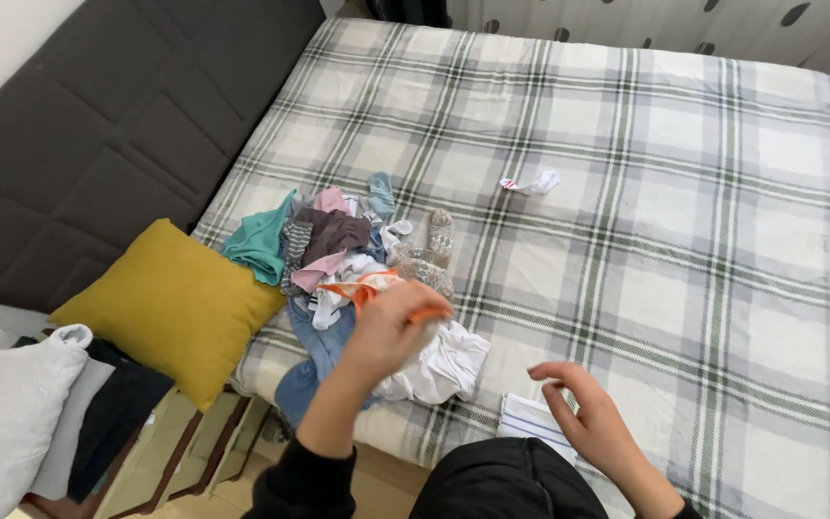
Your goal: Folding various items of laundry including pants, towels, and shirts on a bed and placing them into a closet.
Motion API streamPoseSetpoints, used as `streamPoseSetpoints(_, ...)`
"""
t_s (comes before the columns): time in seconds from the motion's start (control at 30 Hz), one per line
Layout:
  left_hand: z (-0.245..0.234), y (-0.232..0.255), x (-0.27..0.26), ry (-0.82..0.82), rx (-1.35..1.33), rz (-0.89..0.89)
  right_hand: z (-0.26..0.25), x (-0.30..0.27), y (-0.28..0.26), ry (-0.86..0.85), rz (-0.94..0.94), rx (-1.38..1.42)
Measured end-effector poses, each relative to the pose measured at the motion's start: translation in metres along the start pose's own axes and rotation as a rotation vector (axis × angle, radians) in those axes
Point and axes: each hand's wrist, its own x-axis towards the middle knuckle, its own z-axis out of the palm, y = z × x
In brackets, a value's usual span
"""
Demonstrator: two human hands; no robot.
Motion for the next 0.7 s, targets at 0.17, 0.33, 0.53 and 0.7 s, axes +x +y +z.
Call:
streamPoseSetpoints(0.17,0.061,0.039,-0.042,-0.202,-0.014,0.202,0.001,0.021,-0.043,-0.017,-0.345,0.057)
streamPoseSetpoints(0.33,0.091,0.034,-0.074,-0.157,-0.011,0.147,0.009,0.021,-0.018,-0.484,-0.431,-0.033)
streamPoseSetpoints(0.53,0.098,0.039,-0.083,-0.024,-0.191,0.042,0.021,-0.01,0.017,-0.66,-0.056,0.32)
streamPoseSetpoints(0.7,0.108,0.037,-0.081,0.123,-0.166,-0.044,0.032,-0.021,0.017,-0.506,0.021,0.613)
